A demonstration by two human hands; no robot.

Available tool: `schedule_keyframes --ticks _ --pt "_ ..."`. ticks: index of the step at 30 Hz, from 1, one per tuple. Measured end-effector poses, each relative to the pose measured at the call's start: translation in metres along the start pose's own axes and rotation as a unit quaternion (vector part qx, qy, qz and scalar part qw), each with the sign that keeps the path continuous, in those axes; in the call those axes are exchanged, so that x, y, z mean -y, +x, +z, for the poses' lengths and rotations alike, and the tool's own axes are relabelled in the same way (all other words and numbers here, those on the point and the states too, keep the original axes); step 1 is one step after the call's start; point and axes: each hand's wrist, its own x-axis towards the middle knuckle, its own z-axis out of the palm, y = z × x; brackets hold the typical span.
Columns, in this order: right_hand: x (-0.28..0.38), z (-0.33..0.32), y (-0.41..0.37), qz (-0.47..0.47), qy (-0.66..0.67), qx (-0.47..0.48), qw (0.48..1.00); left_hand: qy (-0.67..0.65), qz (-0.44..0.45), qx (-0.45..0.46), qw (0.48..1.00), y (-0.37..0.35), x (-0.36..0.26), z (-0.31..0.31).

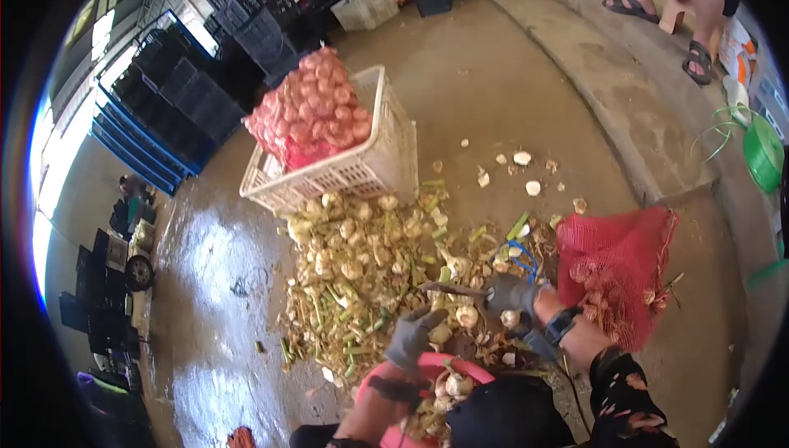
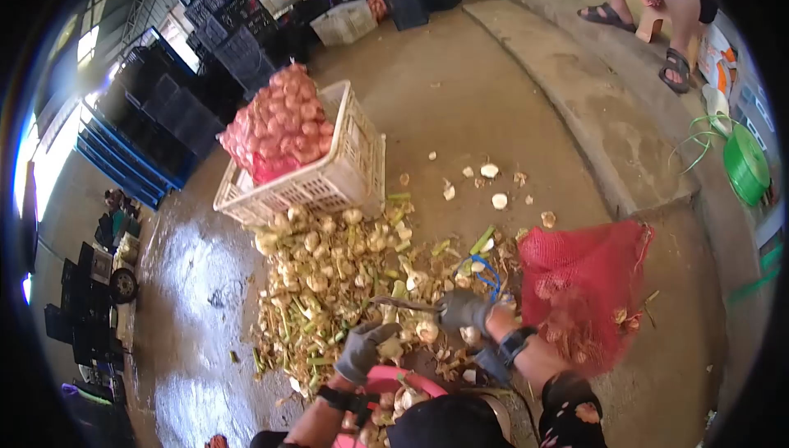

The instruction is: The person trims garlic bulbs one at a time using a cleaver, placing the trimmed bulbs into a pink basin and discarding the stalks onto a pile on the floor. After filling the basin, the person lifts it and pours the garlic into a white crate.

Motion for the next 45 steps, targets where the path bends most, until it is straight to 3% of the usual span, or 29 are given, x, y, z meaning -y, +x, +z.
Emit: schedule_keyframes --ticks 1,2,3,4,5,6,7,8,9,10,12,14,18,20,22,26,28,29,31,33,34,35,36,37,38,39,42,43,45 --pt "-0.008 -0.003 -0.001 -0.004 -0.029 0.054 0.998 0.013 -0.035 -0.015 0.999 0.004 0.014 -0.014" --pt "-0.015 0.0 0.002 -0.045 -0.069 0.04 0.996 0.284 0.205 0.036 0.936 0.005 0.02 -0.03" --pt "-0.025 0.01 0.007 -0.087 -0.099 0.032 0.991 0.512 0.412 0.098 0.748 0.003 0.017 -0.043" --pt "-0.044 0.022 0.012 -0.086 -0.106 0.009 0.991 0.468 0.385 0.084 0.791 -0.003 0.017 -0.051" --pt "-0.049 0.02 0.006 -0.087 -0.328 -0.016 0.94 0.426 0.354 0.064 0.83 -0.013 0.006 -0.053" --pt "-0.118 0.052 0.024 -0.122 -0.275 -0.084 0.95 0.255 0.189 0.065 0.946 -0.036 -0.022 -0.048" --pt "-0.107 0.032 0.014 0.033 -0.134 -0.092 0.986 0.166 0.095 0.113 0.975 -0.038 -0.034 -0.051" --pt "-0.092 0.009 0.002 0.179 0.013 -0.14 0.974 0.079 -0.006 0.14 0.987 -0.041 -0.045 -0.053" --pt "-0.103 0.008 -0.01 0.222 0.22 -0.108 0.944 0.088 -0.034 0.239 0.966 -0.04 -0.045 -0.06" --pt "-0.096 0.01 -0.022 0.233 0.267 -0.116 0.928 0.326 -0.14 0.274 0.894 -0.034 -0.052 -0.059" --pt "-0.081 -0.005 -0.03 0.243 0.343 -0.158 0.894 0.428 0.056 0.186 0.883 0.003 -0.009 -0.051" --pt "-0.069 -0.002 -0.031 0.241 0.363 -0.164 0.885 0.31 -0.113 0.004 0.944 0.053 -0.035 -0.017" --pt "-0.075 0.02 -0.031 0.274 0.342 -0.146 0.887 0.431 -0.064 -0.039 0.899 0.171 0.022 0.026" --pt "-0.072 0.016 -0.041 0.286 0.334 -0.135 0.888 0.375 -0.117 -0.021 0.919 0.202 0.047 0.033" --pt "-0.079 0.027 -0.056 0.263 0.381 -0.15 0.874 0.041 -0.173 -0.072 0.981 0.178 0.033 0.04" --pt "-0.062 0.019 -0.043 0.238 0.019 -0.156 0.959 -0.086 0.042 0.179 0.979 0.121 0.058 0.011" --pt "-0.028 0.016 -0.02 0.151 0.035 -0.162 0.975 0.159 0.159 0.178 0.958 0.104 0.059 0.011" --pt "-0.021 0.015 -0.013 0.107 0.042 -0.164 0.98 0.337 0.27 0.118 0.894 0.093 0.062 0.016" --pt "-0.022 0.021 -0.006 0.046 0.045 -0.176 0.982 0.247 0.174 0.138 0.943 0.071 0.041 0.018" --pt "-0.032 0.03 -0.003 0.075 0.023 -0.139 0.987 0.305 0.339 0.13 0.88 0.048 0.022 0.007" --pt "-0.048 0.03 -0.007 0.135 -0.003 -0.097 0.986 0.09 0.141 0.137 0.976 0.035 0.011 0.004" --pt "-0.064 0.031 -0.01 0.194 -0.029 -0.056 0.979 0.307 0.374 0.125 0.866 0.044 0.021 -0.014" --pt "-0.08 0.034 -0.009 0.213 0.001 -0.109 0.971 -0.037 0.179 0.101 0.978 0.041 0.022 -0.015" --pt "-0.091 0.039 -0.011 0.232 0.032 -0.158 0.959 -0.378 -0.048 0.059 0.923 0.032 0.025 -0.011" --pt "-0.101 0.05 -0.017 0.255 0.064 -0.202 0.943 -0.112 0.1 0.017 0.988 0.027 0.029 -0.006" --pt "-0.088 0.053 -0.022 0.211 0.014 -0.214 0.954 0.167 0.208 -0.101 0.958 0.023 0.032 -0.001" --pt "-0.017 0.054 -0.027 0.038 -0.066 -0.262 0.962 -0.181 0.179 -0.07 0.965 0.075 0.126 0.005" --pt "-0.003 0.058 -0.025 -0.028 -0.055 -0.262 0.963 -0.216 0.264 -0.064 0.938 0.095 0.177 0.005" --pt "0.017 0.063 -0.02 -0.106 -0.055 -0.254 0.96 0.04 0.293 -0.096 0.951 0.1 0.187 0.016"
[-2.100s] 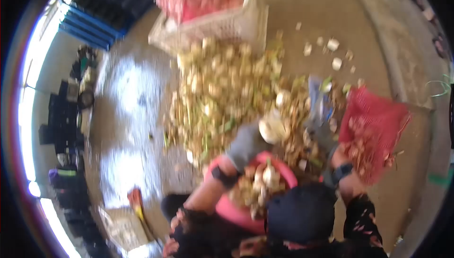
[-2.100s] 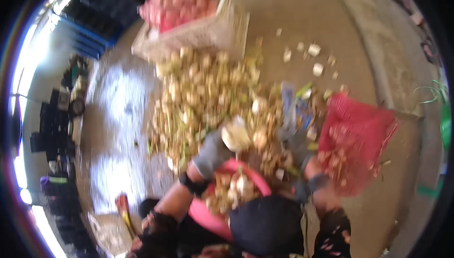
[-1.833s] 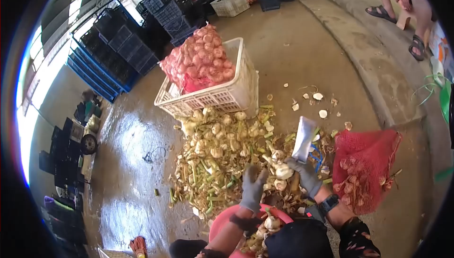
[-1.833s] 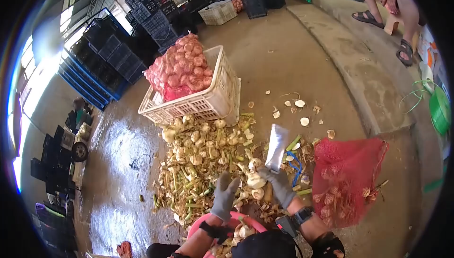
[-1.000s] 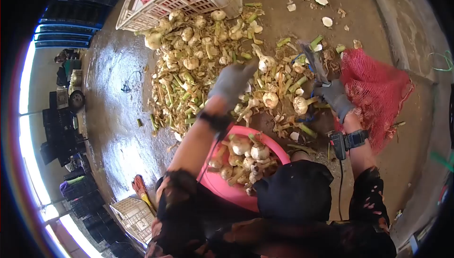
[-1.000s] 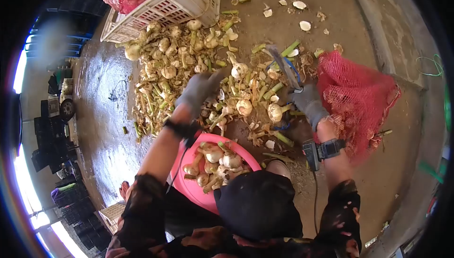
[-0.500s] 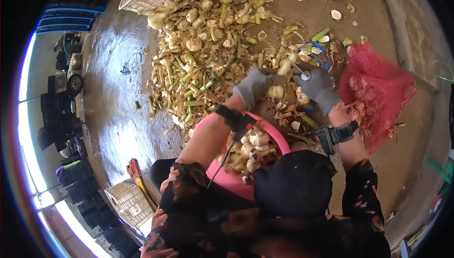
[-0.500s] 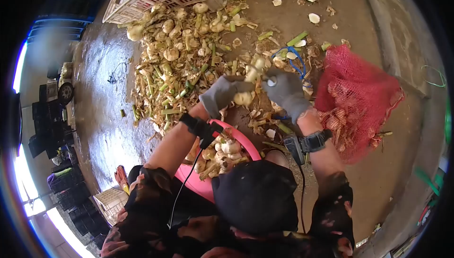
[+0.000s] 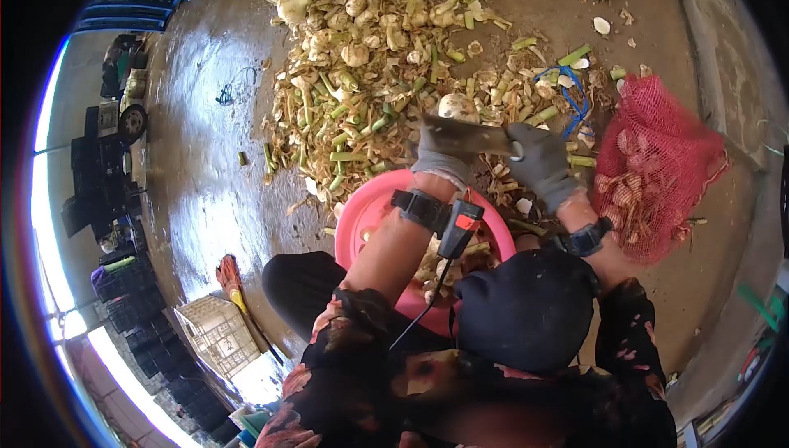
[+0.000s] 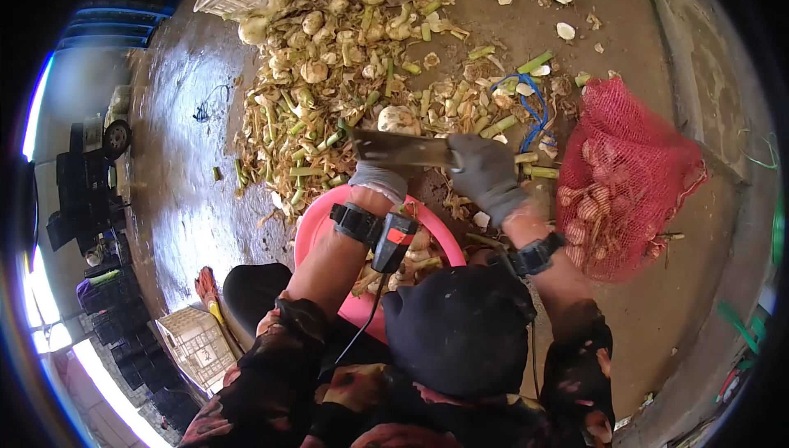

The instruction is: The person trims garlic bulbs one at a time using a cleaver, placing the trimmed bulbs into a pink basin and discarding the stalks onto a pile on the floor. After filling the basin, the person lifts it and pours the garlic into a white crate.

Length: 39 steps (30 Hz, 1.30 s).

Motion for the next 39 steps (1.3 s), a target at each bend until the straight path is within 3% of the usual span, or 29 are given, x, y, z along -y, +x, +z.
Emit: schedule_keyframes --ticks 1,2,3,9,12,13,14,15,16,17,18,19,22,24,26,29,32,33,36,37,39 --pt "0.009 0.001 0.003 -0.015 -0.006 0.008 1.0 0.289 -0.041 0.055 0.955 0.003 -0.031 0.006" --pt "0.016 0.001 0.007 -0.03 -0.011 0.014 0.999 0.553 -0.078 0.105 0.823 0.002 -0.048 0.007" --pt "0.02 0.0 0.009 -0.026 -0.015 0.022 0.999 0.628 0.039 0.174 0.757 -0.003 -0.055 -0.011" --pt "0.002 0.01 0.005 -0.007 0.0 0.015 1.0 0.436 -0.138 0.143 0.878 0.008 -0.132 0.0" --pt "-0.034 0.007 0.01 0.247 -0.071 0.121 0.959 0.241 -0.133 0.057 0.96 -0.004 -0.178 -0.003" --pt "-0.047 0.004 0.005 0.273 -0.059 0.089 0.956 0.463 0.135 0.082 0.872 0.001 -0.186 -0.009" --pt "-0.061 0.002 -0.002 0.296 -0.049 0.063 0.952 0.23 0.053 0.149 0.96 -0.001 -0.195 -0.025" --pt "-0.064 -0.006 -0.014 0.298 -0.051 0.037 0.953 -0.012 -0.051 0.177 0.983 0.0 -0.206 -0.041" --pt "-0.065 -0.022 -0.024 0.304 -0.056 0.01 0.951 0.1 -0.066 0.316 0.941 0.009 -0.227 -0.06" --pt "-0.071 -0.033 -0.021 0.302 -0.059 -0.035 0.951 0.275 -0.214 0.427 0.835 0.023 -0.247 -0.053" --pt "-0.085 -0.039 -0.025 0.307 -0.038 -0.04 0.95 0.434 -0.342 0.503 0.665 0.033 -0.257 -0.047" --pt "-0.098 -0.045 -0.034 0.313 -0.017 -0.038 0.949 0.438 -0.267 0.488 0.707 0.026 -0.254 -0.059" --pt "-0.104 -0.05 -0.045 0.338 0.02 -0.035 0.94 0.301 -0.195 0.371 0.857 0.042 -0.235 -0.027" --pt "-0.099 -0.043 -0.048 0.335 0.027 -0.035 0.941 0.278 -0.131 0.35 0.885 0.052 -0.208 0.024" --pt "-0.087 -0.043 -0.051 0.341 0.041 -0.046 0.938 0.35 -0.085 0.377 0.853 0.053 -0.183 0.072" --pt "-0.088 -0.044 -0.061 0.383 0.034 -0.032 0.922 0.415 -0.087 0.433 0.795 0.047 -0.121 0.12" --pt "-0.088 -0.053 -0.089 0.378 0.005 -0.012 0.926 0.346 -0.14 0.486 0.791 0.059 -0.131 0.111" --pt "-0.089 -0.056 -0.099 0.365 0.006 0.003 0.931 0.316 -0.203 0.475 0.796 0.064 -0.156 0.094" --pt "-0.078 -0.052 -0.09 0.322 0.0 0.02 0.947 0.138 -0.357 0.374 0.845 0.067 -0.157 0.062" --pt "-0.068 -0.052 -0.078 0.304 -0.004 0.021 0.952 0.155 -0.289 0.386 0.862 0.068 -0.154 0.051" --pt "-0.042 -0.049 -0.047 0.228 0.004 0.027 0.973 0.172 -0.322 0.367 0.856 0.066 -0.174 0.041"
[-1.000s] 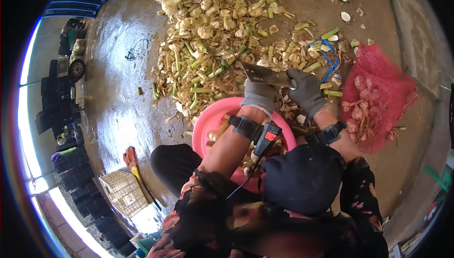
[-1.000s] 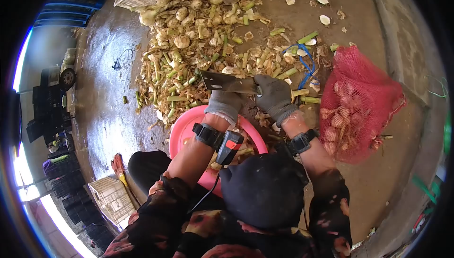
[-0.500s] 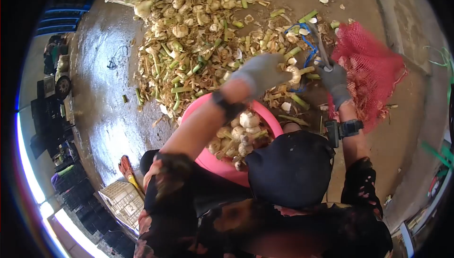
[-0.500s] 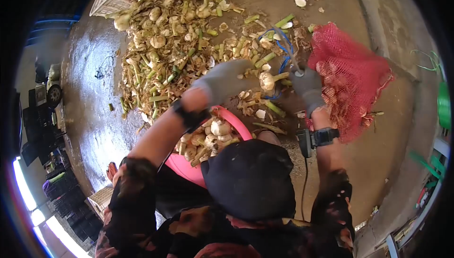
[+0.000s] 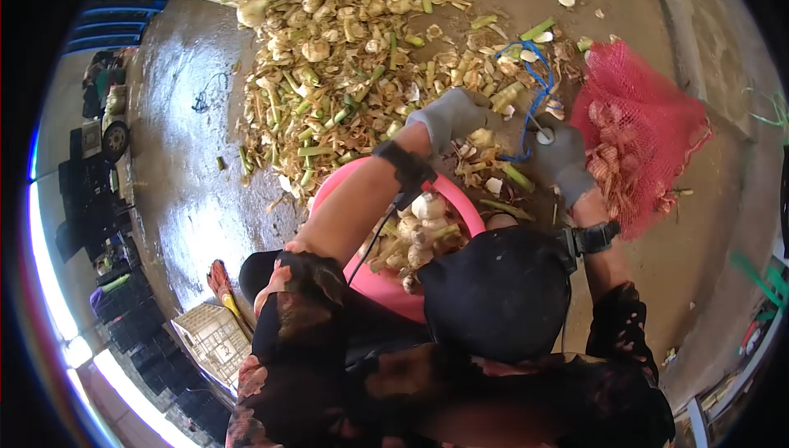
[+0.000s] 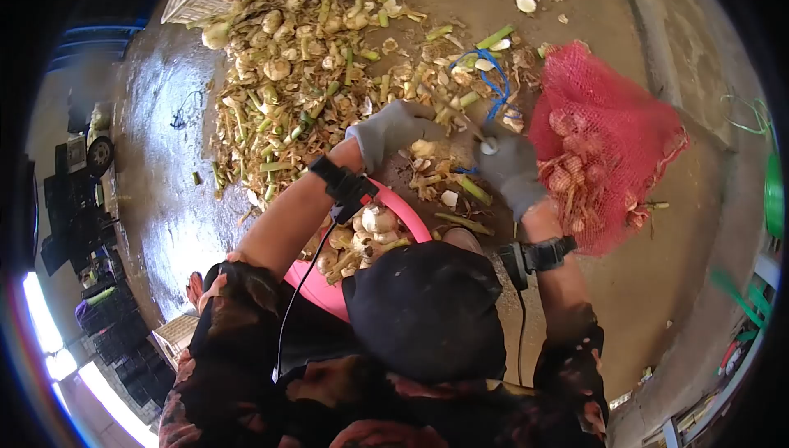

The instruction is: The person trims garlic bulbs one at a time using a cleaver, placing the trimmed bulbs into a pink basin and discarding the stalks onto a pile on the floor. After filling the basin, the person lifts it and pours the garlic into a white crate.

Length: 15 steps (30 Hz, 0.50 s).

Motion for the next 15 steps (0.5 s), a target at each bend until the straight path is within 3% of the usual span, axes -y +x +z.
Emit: schedule_keyframes --ticks 1,2,5,6,7,8,9,12,14,15 --pt "0.011 0.002 0.008 -0.039 0.002 0.003 0.999 -0.001 -0.019 -0.006 1.0 -0.012 -0.006 -0.003" --pt "0.014 0.006 0.014 -0.065 -0.022 0.015 0.998 -0.003 0.082 -0.042 0.996 -0.012 0.009 -0.003" --pt "-0.033 0.034 0.026 -0.044 -0.04 0.033 0.998 -0.068 -0.075 -0.114 0.988 -0.046 0.001 -0.026" --pt "-0.051 0.038 0.033 0.055 -0.043 0.12 0.99 -0.183 -0.001 -0.146 0.972 -0.048 0.029 -0.026" --pt "-0.058 0.038 0.037 0.077 -0.066 0.116 0.988 0.156 0.328 -0.24 0.9 -0.046 0.064 -0.034" --pt "-0.063 0.04 0.039 0.1 -0.09 0.115 0.984 -0.276 0.199 -0.174 0.924 -0.049 0.068 -0.033" --pt "-0.063 0.045 0.036 0.125 -0.113 0.115 0.979 -0.654 0.035 -0.075 0.752 -0.051 0.07 -0.028" --pt "0.002 0.042 0.021 -0.063 -0.05 0.064 0.995 -0.402 0.124 -0.334 0.843 -0.034 0.107 0.001" --pt "0.035 0.045 0.02 -0.189 -0.011 0.05 0.981 -0.427 0.122 -0.363 0.819 -0.03 0.115 0.009" --pt "0.052 0.045 0.019 -0.251 0.01 0.044 0.967 -0.579 0.122 -0.333 0.734 -0.049 0.09 0.015"
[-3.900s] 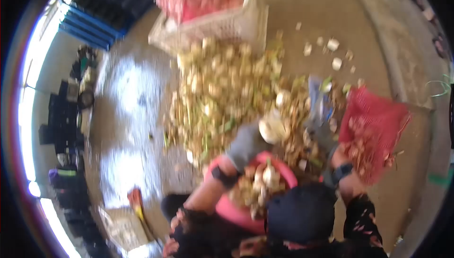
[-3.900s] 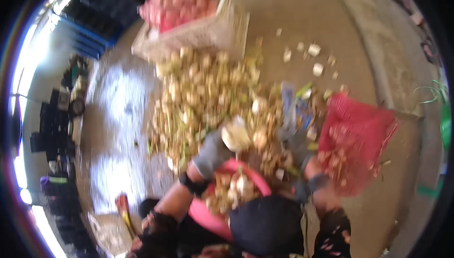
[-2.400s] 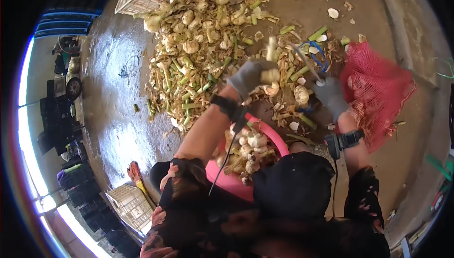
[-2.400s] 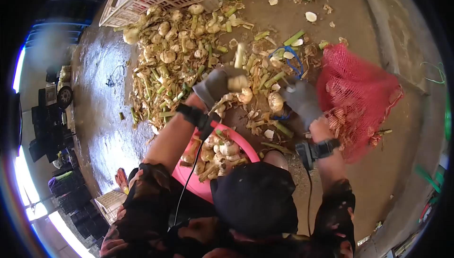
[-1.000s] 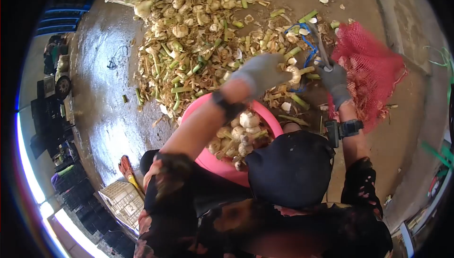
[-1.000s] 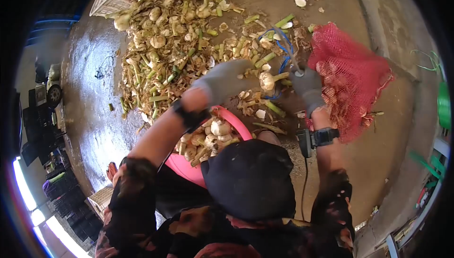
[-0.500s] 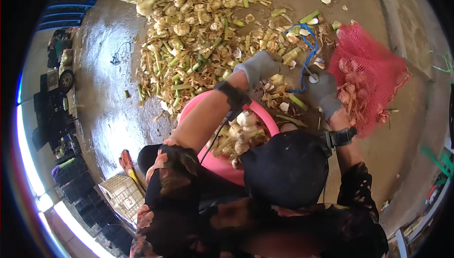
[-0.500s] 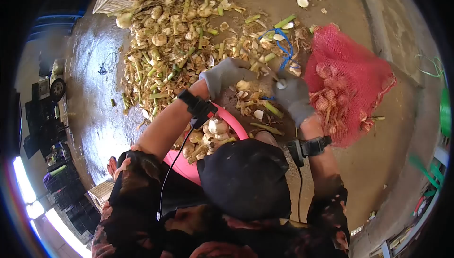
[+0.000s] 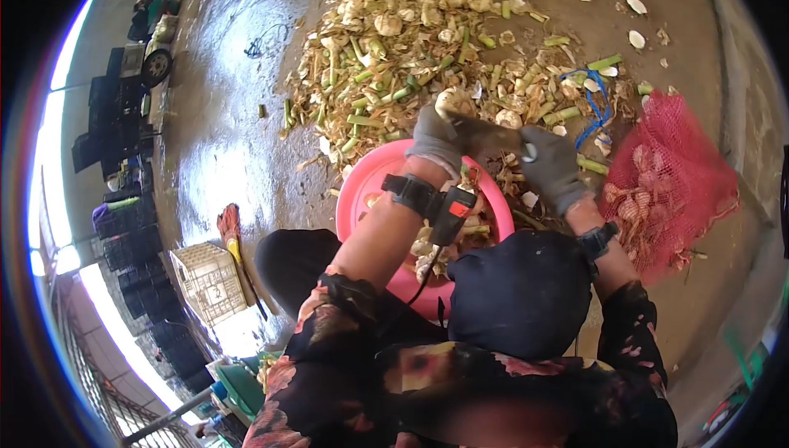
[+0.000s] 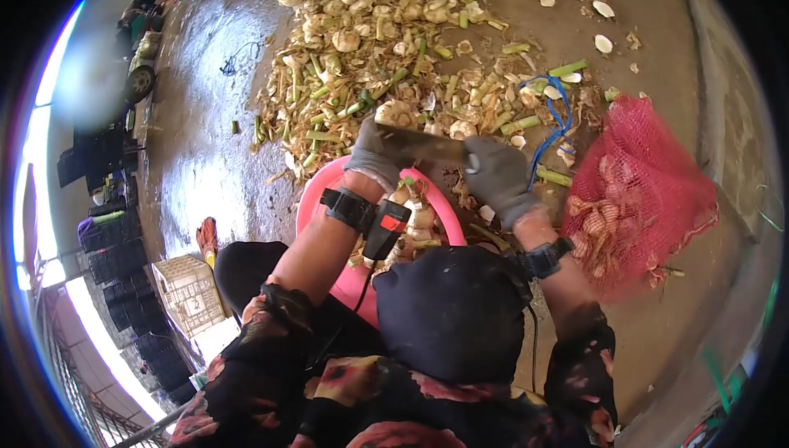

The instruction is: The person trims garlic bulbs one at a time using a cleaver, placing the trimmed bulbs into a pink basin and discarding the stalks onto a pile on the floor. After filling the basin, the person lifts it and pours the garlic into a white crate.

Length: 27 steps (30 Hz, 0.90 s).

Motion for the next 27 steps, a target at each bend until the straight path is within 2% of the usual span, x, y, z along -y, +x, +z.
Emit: schedule_keyframes --ticks 1,2,3,4,5,7,9,11,12,13,16,18,20,21,22,23,24,25,26,27 --pt "0.011 0.002 0.004 -0.062 0.017 -0.011 0.998 -0.164 -0.058 -0.023 0.985 -0.014 -0.008 0.01" --pt "0.016 0.006 0.008 -0.085 0.02 -0.024 0.996 0.015 0.044 0.017 0.999 -0.009 0.0 0.002" --pt "0.018 0.011 0.013 -0.109 0.023 -0.037 0.993 0.193 0.142 0.056 0.969 -0.001 0.014 -0.013" --pt "0.02 0.014 0.018 -0.133 0.026 -0.05 0.99 0.342 0.173 0.077 0.92 0.002 0.022 -0.02" --pt "0.022 0.015 0.022 -0.124 -0.002 -0.032 0.992 0.478 0.213 0.09 0.848 0.005 0.03 -0.026" --pt "0.017 0.02 0.024 -0.119 0.021 -0.032 0.992 0.681 0.164 0.08 0.709 0.006 0.041 -0.025" --pt "0.008 0.026 0.026 -0.119 0.04 -0.032 0.992 0.637 0.056 0.005 0.769 0.028 0.073 -0.038" --pt "-0.005 0.03 0.026 -0.122 0.059 -0.036 0.99 0.57 -0.064 -0.077 0.815 0.029 0.072 -0.017" --pt "-0.007 0.031 0.027 -0.123 0.062 -0.04 0.99 0.729 0.016 -0.012 0.685 0.014 0.055 -0.009" --pt "-0.007 0.031 0.025 -0.124 0.066 -0.043 0.989 0.851 0.114 0.015 0.512 0.0 0.04 -0.002" --pt "-0.014 0.034 0.029 -0.117 0.063 -0.046 0.99 0.779 0.099 -0.054 0.617 -0.003 0.039 0.001" --pt "-0.028 0.035 0.029 -0.075 0.038 -0.049 0.995 0.747 0.173 -0.02 0.642 -0.015 0.021 -0.002" --pt "-0.07 0.036 0.035 0.152 -0.071 0.0 0.986 0.709 0.249 0.012 0.66 -0.036 -0.024 0.004" --pt "-0.087 0.032 0.044 0.14 -0.078 -0.044 0.986 0.609 0.268 0.024 0.746 -0.054 -0.049 0.011" --pt "-0.087 0.027 0.043 0.134 -0.081 -0.079 0.984 0.512 0.302 0.109 0.797 -0.063 -0.063 -0.005" --pt "-0.087 0.023 0.04 0.184 0.083 -0.075 0.976 0.575 0.229 0.129 0.774 -0.067 -0.063 -0.026" --pt "-0.075 0.005 0.046 0.226 0.246 -0.077 0.94 0.603 0.041 0.081 0.792 -0.079 -0.091 0.0" --pt "-0.06 -0.016 0.052 0.259 0.4 -0.074 0.876 0.63 -0.147 0.033 0.762 -0.091 -0.119 0.026" --pt "-0.038 -0.038 0.055 0.214 0.459 -0.111 0.855 0.609 -0.028 -0.002 0.792 -0.099 -0.124 0.019" --pt "-0.01 -0.061 0.056 0.168 0.514 -0.147 0.828 0.59 0.094 -0.03 0.801 -0.107 -0.129 0.013"
